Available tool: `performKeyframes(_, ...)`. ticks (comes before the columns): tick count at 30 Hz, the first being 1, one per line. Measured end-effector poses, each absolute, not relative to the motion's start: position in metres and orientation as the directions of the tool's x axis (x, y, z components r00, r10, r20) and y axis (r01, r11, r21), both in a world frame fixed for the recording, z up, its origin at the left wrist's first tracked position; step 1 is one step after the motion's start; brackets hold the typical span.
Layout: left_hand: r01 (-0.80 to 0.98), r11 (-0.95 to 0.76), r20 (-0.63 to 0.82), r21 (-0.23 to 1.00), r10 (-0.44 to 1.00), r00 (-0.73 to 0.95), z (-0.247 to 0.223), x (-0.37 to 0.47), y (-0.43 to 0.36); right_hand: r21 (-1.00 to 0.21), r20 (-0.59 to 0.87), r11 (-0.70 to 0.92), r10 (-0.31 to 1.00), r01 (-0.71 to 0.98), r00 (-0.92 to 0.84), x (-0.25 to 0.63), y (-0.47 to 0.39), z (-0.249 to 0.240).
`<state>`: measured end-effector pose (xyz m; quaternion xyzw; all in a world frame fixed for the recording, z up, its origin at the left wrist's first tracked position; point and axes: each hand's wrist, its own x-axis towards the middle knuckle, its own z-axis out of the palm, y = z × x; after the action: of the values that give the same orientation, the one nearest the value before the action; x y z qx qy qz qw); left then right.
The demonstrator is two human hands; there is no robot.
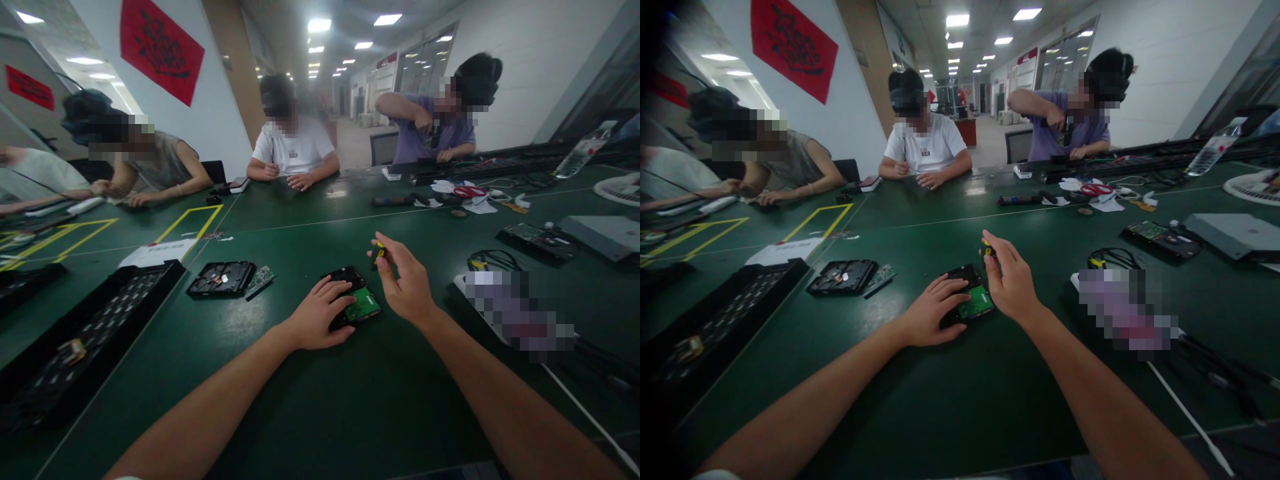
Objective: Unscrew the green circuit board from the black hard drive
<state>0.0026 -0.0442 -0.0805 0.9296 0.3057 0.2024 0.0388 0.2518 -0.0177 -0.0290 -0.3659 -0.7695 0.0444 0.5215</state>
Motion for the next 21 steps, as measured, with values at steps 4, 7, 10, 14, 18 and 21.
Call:
performKeyframes(4,0.551,-0.807,0.344,0.212,0.589,0.731,-0.0807,0.0021,-0.0437,-0.462,0.764,0.699,0.626,0.546,-0.156,0.2530,-0.0168,-0.0306)
performKeyframes(7,0.551,-0.804,0.336,0.225,0.595,0.730,-0.0801,0.0020,-0.0437,-0.434,0.771,0.686,0.618,0.583,-0.154,0.2543,-0.0152,-0.0310)
performKeyframes(10,0.551,-0.802,0.335,0.232,0.597,0.729,-0.0788,0.0023,-0.0444,-0.459,0.760,0.700,0.628,0.547,-0.166,0.2542,-0.0138,-0.0328)
performKeyframes(14,0.552,-0.799,0.335,0.239,0.601,0.726,-0.0789,0.0023,-0.0450,-0.529,0.721,0.698,0.670,0.483,-0.178,0.2527,-0.0150,-0.0346)
performKeyframes(18,0.550,-0.804,0.336,0.225,0.594,0.731,-0.0817,0.0012,-0.0439,-0.474,0.757,0.688,0.637,0.549,-0.144,0.2520,-0.0170,-0.0318)
performKeyframes(21,0.548,-0.807,0.338,0.219,0.590,0.733,-0.0824,0.0009,-0.0433,-0.441,0.782,0.693,0.609,0.571,-0.135,0.2520,-0.0164,-0.0311)
